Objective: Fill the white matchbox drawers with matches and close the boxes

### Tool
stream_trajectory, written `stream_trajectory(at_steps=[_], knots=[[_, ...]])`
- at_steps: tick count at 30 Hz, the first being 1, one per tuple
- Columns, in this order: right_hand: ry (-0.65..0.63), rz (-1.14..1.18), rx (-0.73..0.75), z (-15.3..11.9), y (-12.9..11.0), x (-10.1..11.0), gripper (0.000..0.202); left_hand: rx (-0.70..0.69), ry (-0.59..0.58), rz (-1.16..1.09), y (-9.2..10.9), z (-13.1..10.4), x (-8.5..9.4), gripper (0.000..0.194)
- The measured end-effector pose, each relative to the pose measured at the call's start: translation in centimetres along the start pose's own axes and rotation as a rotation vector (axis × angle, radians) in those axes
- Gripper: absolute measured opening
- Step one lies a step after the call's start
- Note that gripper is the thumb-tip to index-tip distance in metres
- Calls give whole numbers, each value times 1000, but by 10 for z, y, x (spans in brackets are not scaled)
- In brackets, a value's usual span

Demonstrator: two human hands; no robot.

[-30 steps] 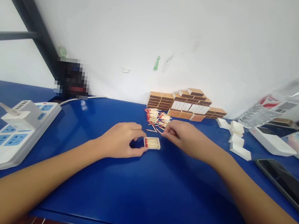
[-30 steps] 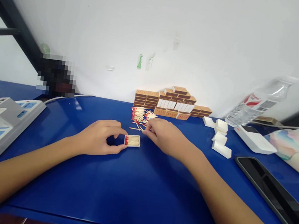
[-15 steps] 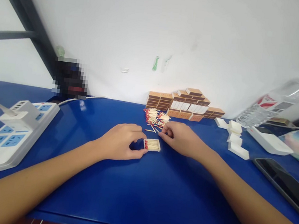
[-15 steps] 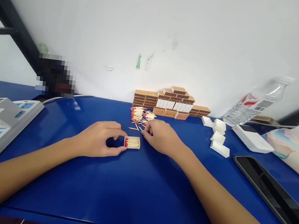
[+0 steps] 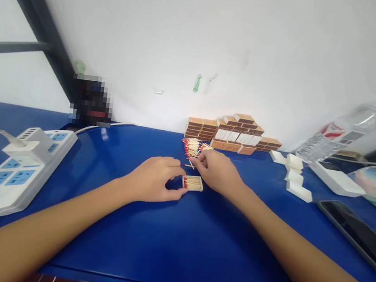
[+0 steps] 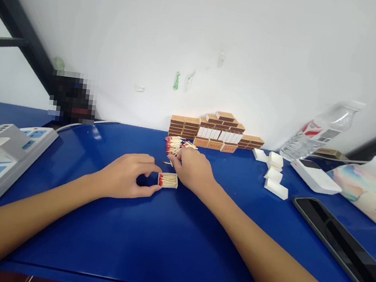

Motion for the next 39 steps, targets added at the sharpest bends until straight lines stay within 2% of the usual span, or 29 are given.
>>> stream_trajectory(at_steps=[4, 8, 13, 17, 22, 28, 31, 35, 39], knots=[[-1, 19, 22, 3, 0, -4, 31, 10, -15, 26, 0, 0, 0, 26], [-62, 16, 42, 4, 0, -1, 20, 22, -24, 2, 0, 0, 0, 25], [-145, 23, 119, 1, 3, 7, 20, 20, -17, 4, 0, 0, 1, 25], [-144, 60, 224, -1, 8, 7, 21, 24, -23, 1, 0, 0, 1, 24], [-147, 96, 281, -1, 12, 3, 14, 10, -15, 14, -1, 0, 0, 25], [-190, 39, 257, 0, 7, 4, 16, 18, -11, 9, -2, 0, 1, 25], [-169, 25, 254, -3, 10, 11, 17, 22, -9, -1, -3, 0, 2, 26], [-100, 118, 358, -15, 14, 24, 20, 47, -11, -24, -5, -1, 2, 24], [-221, 132, 393, -28, 10, 21, 15, 60, -15, -33, -8, -1, 3, 24]])
Point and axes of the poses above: each hand's wrist, its own z-axis towards the middle knuckle, its own x-axis out of the back of the hand, y = z × x, the point moved 2 cm from there along z, towards the middle knuckle, and after that the axes turned 4 degrees about -y, right-handed, at the moved point
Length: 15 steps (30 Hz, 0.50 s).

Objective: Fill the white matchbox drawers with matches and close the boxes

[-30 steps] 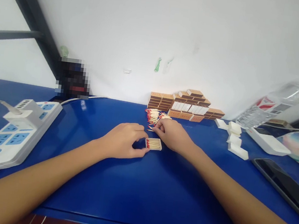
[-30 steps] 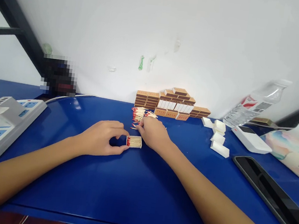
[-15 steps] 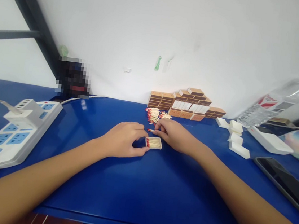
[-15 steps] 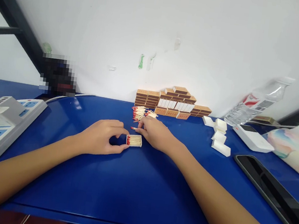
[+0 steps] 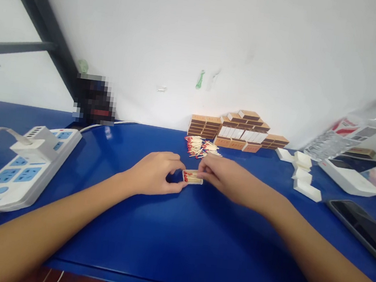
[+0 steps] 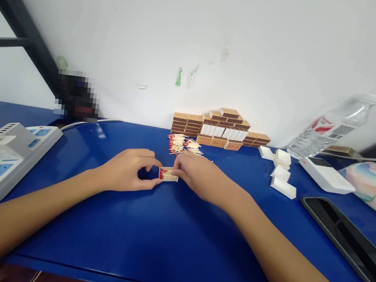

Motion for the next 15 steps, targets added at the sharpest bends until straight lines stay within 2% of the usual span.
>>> stream_trajectory(at_steps=[15], knots=[[-56, -51, -11, -5, -3, -6, 17, -26, -6, 22, 1, 1, -1, 26]])
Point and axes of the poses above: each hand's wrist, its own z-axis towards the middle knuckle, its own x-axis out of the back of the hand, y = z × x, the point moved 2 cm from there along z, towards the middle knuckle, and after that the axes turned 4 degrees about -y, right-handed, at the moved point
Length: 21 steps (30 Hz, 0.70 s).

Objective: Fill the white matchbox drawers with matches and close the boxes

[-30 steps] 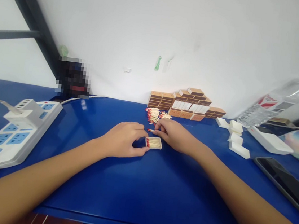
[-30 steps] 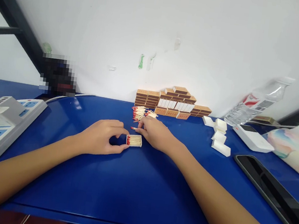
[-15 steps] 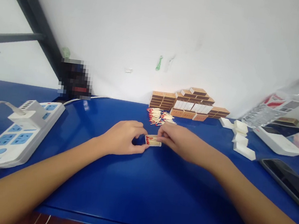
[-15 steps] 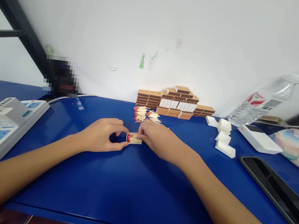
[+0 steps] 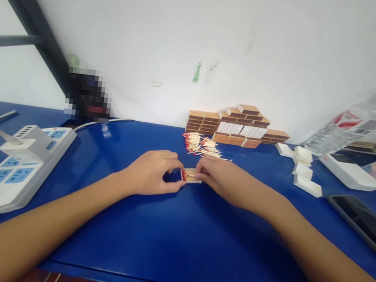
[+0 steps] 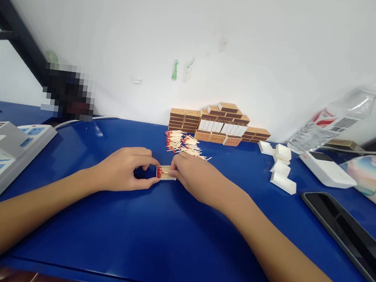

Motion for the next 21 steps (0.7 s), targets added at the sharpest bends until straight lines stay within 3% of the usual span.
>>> stream_trajectory(at_steps=[13, 18, 21], knots=[[55, 98, 87, 2, 2, 5, 23, -1, 7, -6, 3, 0, 1, 25], [149, 64, 49, -1, 14, 22, 22, 3, 25, -19, 3, 0, 1, 23], [121, 114, 22, -2, 19, 26, 25, 0, 25, -28, 3, 0, 1, 23]])
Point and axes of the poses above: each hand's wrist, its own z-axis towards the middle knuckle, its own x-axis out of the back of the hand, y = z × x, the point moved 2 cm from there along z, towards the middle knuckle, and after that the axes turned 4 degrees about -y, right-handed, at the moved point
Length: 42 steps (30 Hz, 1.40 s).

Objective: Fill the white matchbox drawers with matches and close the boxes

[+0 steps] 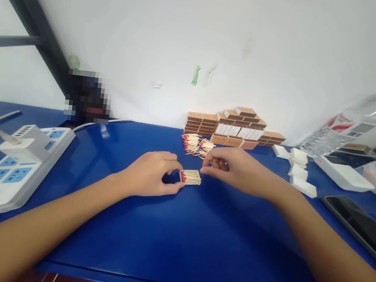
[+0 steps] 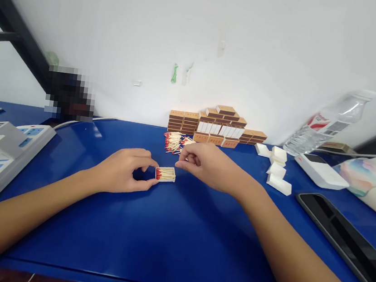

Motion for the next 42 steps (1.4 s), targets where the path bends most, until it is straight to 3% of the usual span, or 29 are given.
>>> stream_trajectory(at_steps=[5, 14, 17, 21, 23, 31, 37, 42], knots=[[-120, 27, 48, 1, -5, -15, 17, -7, -7, 15, 1, 0, 0, 23], [-113, 61, 57, -1, -14, -19, 20, -6, -18, 20, 1, 0, 0, 24], [-37, 23, 33, 0, -5, -9, 23, -9, -4, 1, 2, -1, 1, 23], [175, -94, -20, 2, 15, 6, 24, -1, 49, -60, 4, 0, 2, 22], [206, -124, -23, 3, 20, 7, 23, 6, 38, -101, 5, 0, -1, 21], [137, -177, -11, 2, 6, 5, 28, 39, 39, -130, 7, 1, -3, 23], [-36, -173, -82, -4, 38, 20, 16, 56, 23, -152, 5, 1, -2, 22], [-148, -87, -101, -2, 54, 16, 23, 84, 44, -145, 4, 0, -2, 22]])
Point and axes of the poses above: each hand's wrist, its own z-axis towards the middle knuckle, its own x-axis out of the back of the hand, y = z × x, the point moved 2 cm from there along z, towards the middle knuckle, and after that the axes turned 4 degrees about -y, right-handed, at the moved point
